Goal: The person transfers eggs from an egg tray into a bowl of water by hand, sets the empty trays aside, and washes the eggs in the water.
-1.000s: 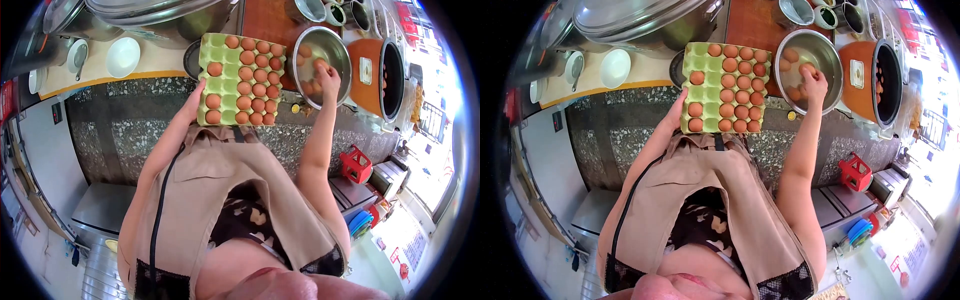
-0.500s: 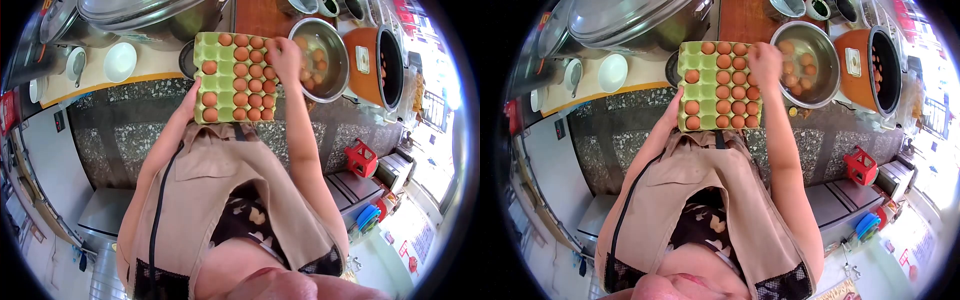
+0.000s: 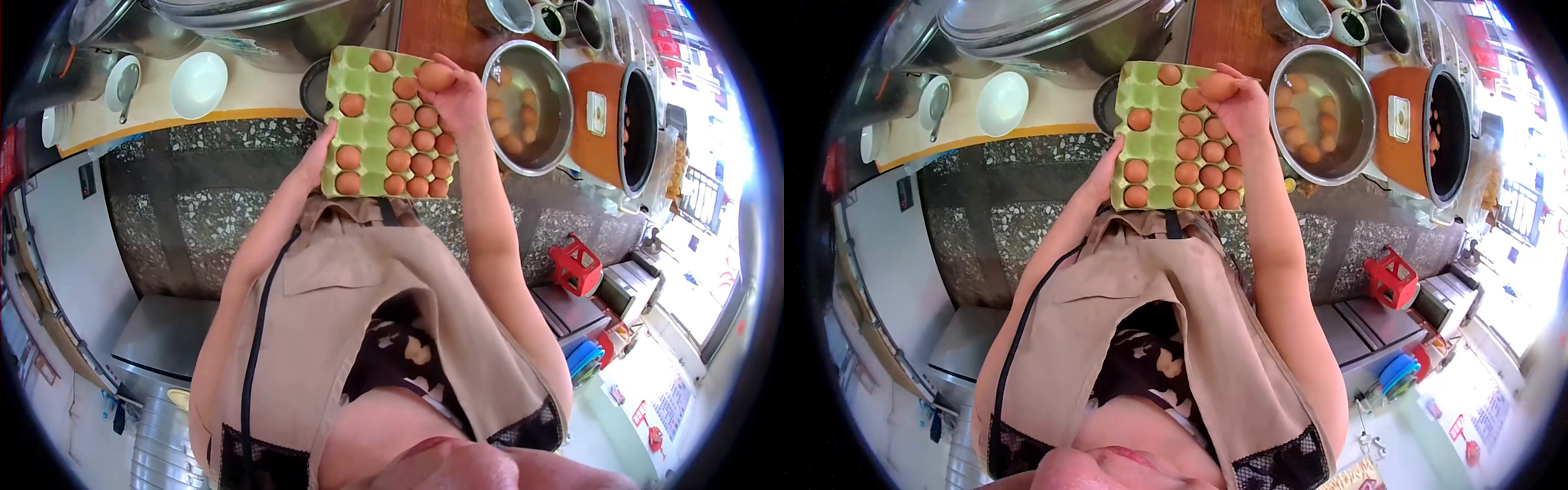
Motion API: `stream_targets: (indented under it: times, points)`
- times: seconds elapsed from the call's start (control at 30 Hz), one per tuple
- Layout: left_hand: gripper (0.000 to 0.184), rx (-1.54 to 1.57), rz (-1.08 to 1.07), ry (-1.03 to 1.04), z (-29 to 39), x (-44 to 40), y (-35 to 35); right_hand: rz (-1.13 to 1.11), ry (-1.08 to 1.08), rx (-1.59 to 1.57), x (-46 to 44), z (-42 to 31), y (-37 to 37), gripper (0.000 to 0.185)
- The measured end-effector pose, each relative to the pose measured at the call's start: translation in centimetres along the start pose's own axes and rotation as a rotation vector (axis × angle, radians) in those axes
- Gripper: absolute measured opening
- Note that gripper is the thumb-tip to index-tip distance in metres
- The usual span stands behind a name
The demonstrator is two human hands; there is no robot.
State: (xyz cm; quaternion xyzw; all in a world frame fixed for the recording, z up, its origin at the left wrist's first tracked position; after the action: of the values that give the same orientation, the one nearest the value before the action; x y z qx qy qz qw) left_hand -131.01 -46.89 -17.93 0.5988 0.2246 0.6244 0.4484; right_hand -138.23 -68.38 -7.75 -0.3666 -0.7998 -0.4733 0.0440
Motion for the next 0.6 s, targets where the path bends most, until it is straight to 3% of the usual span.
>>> stream_targets:
  times: [0.03,0.13,0.17,0.2,0.3,0.43,0.5,0.53,0.6]
  points:
    - [0.061,0.004,-0.007,-0.005,0.0,0.0,0.0,0.002,0.0,0.001,-0.2,0.3,-0.4,0.034]
    - [0.061,0.006,-0.016,-0.01,0.0,-0.2,0.0,0.214,-0.16,1.376,-2.0,0.7,-2.0,0.032]
    - [0.062,0.006,-0.017,-0.015,0.0,-0.2,-0.2,0.097,-0.359,1.828,-2.1,0.9,-0.8,0.026]
    - [0.062,0.001,-0.013,-0.019,0.0,-0.1,0.0,0.1,-0.358,1.821,-2.2,1.2,-0.3,0.026]
    - [0.063,-0.04,0.014,-0.012,0.2,0.4,0.7,0.11,-0.006,2.33,-3.3,2.8,0.8,0.029]
    - [0.063,-0.043,0.004,-0.028,0.2,0.5,1.0,0.136,-0.135,2.352,-3.3,2.4,0.4,0.023]
    - [0.061,-0.035,0.012,-0.008,0.4,0.5,1.0,0.087,-0.183,1.752,-1.0,-0.3,0.4,0.033]
    - [0.061,-0.035,0.003,-0.008,0.4,0.5,1.1,0.099,-0.032,1.364,0.3,-1.1,-0.6,0.041]
    - [0.062,-0.036,0.008,-0.029,0.4,0.5,1.3,0.19,-0.067,1.024,4.0,-4.1,0.4,0.039]
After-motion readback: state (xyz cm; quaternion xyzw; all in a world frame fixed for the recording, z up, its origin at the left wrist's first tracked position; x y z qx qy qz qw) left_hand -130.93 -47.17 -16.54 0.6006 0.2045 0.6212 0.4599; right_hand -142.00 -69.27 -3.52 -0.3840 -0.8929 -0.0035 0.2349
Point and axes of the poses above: each hand's wrist, its own x-axis away from the middle knuckle, its own y-axis out of the palm, z = x × y, the point moved 6 cm from there along -x, towards the middle knuckle, and after that the axes turned 1 degree about -y, right-handed, at the moved point
